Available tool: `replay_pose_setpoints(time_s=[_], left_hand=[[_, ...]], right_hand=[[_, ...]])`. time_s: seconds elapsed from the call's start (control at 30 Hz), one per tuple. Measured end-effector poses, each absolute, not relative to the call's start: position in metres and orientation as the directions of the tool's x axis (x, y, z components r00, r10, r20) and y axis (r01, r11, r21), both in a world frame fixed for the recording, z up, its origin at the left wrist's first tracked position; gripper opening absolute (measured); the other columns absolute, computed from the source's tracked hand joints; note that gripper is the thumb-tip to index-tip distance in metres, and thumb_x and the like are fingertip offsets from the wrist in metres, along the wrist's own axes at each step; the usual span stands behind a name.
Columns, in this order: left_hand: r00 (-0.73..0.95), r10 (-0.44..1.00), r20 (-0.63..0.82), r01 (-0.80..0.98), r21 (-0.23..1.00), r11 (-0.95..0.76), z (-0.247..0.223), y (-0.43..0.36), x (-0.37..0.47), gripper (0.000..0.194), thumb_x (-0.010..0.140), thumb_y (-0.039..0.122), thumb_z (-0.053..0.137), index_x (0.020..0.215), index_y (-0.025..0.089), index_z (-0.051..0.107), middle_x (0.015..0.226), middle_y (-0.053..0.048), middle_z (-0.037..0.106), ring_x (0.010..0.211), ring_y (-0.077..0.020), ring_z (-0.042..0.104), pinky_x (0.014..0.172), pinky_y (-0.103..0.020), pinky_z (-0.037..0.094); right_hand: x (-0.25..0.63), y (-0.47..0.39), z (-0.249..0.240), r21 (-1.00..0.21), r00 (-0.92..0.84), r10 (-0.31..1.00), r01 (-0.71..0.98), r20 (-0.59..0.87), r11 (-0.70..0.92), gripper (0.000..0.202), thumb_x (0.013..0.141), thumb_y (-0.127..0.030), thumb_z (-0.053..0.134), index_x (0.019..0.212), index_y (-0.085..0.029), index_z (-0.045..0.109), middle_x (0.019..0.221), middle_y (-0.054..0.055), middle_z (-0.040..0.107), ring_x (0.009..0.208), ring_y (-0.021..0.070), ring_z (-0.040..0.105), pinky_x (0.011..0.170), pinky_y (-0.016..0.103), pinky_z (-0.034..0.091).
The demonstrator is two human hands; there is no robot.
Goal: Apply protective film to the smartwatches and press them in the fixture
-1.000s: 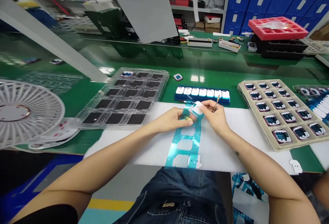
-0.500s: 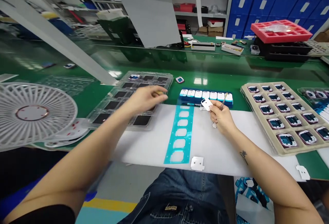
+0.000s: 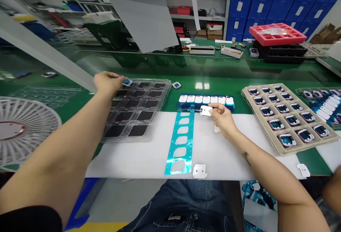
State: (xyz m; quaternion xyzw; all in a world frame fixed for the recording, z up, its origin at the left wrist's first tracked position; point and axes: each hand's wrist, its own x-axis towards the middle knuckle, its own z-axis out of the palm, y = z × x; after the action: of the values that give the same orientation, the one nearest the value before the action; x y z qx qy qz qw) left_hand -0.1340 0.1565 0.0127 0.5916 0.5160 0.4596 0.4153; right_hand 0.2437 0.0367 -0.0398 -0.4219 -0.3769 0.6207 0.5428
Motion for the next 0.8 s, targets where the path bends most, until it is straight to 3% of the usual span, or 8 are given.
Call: replay_pose_setpoints(time_s=[0.07,0.13,0.23,0.33,0.43,0.53,0.67,0.8], left_hand=[[-0.149,0.973,0.177,0.237,0.962,-0.139,0.012,0.148,-0.109,0.032,0.080,0.010,0.056,0.058,0.015,0.035,0.042,0.012,0.033,0.050,-0.0023,0.042,0.053,-0.016,0.028],[-0.241,0.951,0.194,0.226,0.964,-0.140,0.007,0.130,-0.072,0.021,0.074,0.005,0.061,0.071,0.016,0.044,0.050,0.013,0.047,0.045,-0.0029,0.044,0.048,-0.016,0.033],[-0.050,0.996,0.071,0.161,0.985,-0.062,-0.008,0.089,-0.005,0.024,0.067,0.012,0.068,0.089,0.016,0.058,0.066,0.005,0.063,0.051,-0.0100,0.058,0.043,-0.019,0.041],[0.189,0.976,-0.111,-0.067,0.990,0.126,-0.023,0.051,0.043,0.026,0.065,0.021,0.071,0.090,0.014,0.066,0.076,0.000,0.068,0.054,-0.0103,0.060,0.052,-0.023,0.051],[0.237,0.959,-0.153,-0.217,0.954,0.206,-0.031,0.032,0.057,0.033,0.066,0.025,0.074,0.096,0.014,0.068,0.080,-0.001,0.070,0.060,-0.0104,0.063,0.062,-0.025,0.053],[0.283,0.947,-0.150,-0.252,0.941,0.225,-0.033,0.027,0.050,0.039,0.068,0.025,0.074,0.105,0.016,0.067,0.088,-0.002,0.072,0.067,-0.0113,0.065,0.067,-0.024,0.053],[0.328,0.932,-0.156,-0.237,0.941,0.241,-0.032,0.025,0.042,0.040,0.069,0.025,0.074,0.108,0.018,0.067,0.092,-0.003,0.072,0.070,-0.0116,0.066,0.070,-0.025,0.053],[0.343,0.927,-0.152,-0.171,0.960,0.221,-0.032,0.023,0.041,0.041,0.069,0.025,0.074,0.109,0.017,0.067,0.079,-0.001,0.072,0.066,-0.0114,0.064,0.066,-0.023,0.052]], right_hand=[[0.243,0.036,-0.039,-0.923,-0.040,0.992,-0.362,-0.122,-0.128,0.043,0.050,-0.030,0.080,0.085,-0.016,0.060,0.053,-0.010,0.044,0.036,0.0005,0.023,0.036,0.018,0.012],[0.244,0.036,-0.038,-0.921,-0.037,0.992,-0.371,-0.118,-0.123,0.039,0.049,-0.030,0.081,0.077,-0.017,0.057,0.051,-0.010,0.042,0.037,0.0011,0.025,0.037,0.018,0.013],[0.246,0.035,-0.034,-0.922,-0.067,0.995,-0.376,-0.069,-0.089,0.038,0.055,-0.036,0.080,0.070,-0.020,0.049,0.047,-0.011,0.036,0.037,0.0032,0.026,0.037,0.018,0.016],[0.248,0.029,-0.029,-0.960,-0.127,0.990,-0.278,0.063,0.026,0.034,0.067,-0.042,0.073,0.072,-0.022,0.046,0.048,-0.010,0.039,0.037,0.0046,0.026,0.038,0.019,0.018],[0.248,0.018,-0.024,-0.965,-0.244,0.937,0.014,0.251,0.262,0.023,0.083,-0.039,0.059,0.077,-0.021,0.046,0.078,0.001,0.065,0.044,0.0068,0.040,0.043,0.022,0.029],[0.245,0.008,-0.023,-0.827,-0.385,0.853,0.298,0.352,0.476,0.012,0.091,-0.029,0.048,0.082,-0.022,0.044,0.115,0.009,0.065,0.068,0.0133,0.059,0.056,0.026,0.040],[0.242,0.005,-0.025,-0.695,-0.472,0.790,0.410,0.392,0.590,0.007,0.092,-0.023,0.043,0.086,-0.023,0.041,0.122,0.010,0.063,0.091,0.0189,0.065,0.065,0.028,0.046],[0.240,0.006,-0.027,-0.635,-0.519,0.750,0.429,0.409,0.643,0.007,0.093,-0.021,0.041,0.087,-0.023,0.040,0.114,0.010,0.066,0.097,0.0188,0.066,0.067,0.027,0.049]])
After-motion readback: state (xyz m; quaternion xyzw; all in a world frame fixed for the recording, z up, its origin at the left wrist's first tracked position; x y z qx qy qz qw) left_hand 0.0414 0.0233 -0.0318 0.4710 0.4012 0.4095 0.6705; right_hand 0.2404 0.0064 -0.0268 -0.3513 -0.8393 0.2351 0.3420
